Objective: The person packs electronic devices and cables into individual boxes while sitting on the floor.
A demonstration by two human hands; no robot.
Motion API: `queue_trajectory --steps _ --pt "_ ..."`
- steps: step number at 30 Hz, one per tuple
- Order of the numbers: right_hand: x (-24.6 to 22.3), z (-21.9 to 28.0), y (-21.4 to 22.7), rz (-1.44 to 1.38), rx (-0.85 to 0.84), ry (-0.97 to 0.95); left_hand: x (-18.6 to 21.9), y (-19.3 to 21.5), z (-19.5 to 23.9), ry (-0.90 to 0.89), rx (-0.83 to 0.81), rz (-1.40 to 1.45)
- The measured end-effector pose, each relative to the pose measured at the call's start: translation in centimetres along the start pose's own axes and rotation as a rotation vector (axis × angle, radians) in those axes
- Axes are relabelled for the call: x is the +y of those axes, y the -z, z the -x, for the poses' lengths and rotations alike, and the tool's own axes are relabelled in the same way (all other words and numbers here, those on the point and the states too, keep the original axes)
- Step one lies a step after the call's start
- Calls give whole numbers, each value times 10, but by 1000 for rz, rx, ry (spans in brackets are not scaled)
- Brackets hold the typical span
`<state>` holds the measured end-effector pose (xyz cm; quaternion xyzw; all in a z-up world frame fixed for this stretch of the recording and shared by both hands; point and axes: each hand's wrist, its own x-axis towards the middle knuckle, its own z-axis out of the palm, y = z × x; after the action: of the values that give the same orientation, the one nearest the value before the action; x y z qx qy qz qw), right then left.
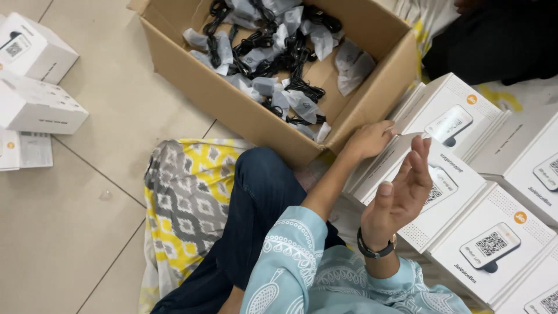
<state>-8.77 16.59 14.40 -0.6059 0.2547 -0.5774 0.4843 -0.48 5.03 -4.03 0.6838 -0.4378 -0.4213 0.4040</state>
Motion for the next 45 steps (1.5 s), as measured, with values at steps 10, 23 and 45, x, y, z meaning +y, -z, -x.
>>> queue_trajectory --steps 10,23,45 --pt "-18 56 -47 -73 -428 -77 21 121 198 -92 347 203" --pt "-49 192 -122 -147 -921 -171 109 176 542 -366 1149 191" --pt "-81 313 -153 -54 -1454 45 84 92 642 -878 678 162"
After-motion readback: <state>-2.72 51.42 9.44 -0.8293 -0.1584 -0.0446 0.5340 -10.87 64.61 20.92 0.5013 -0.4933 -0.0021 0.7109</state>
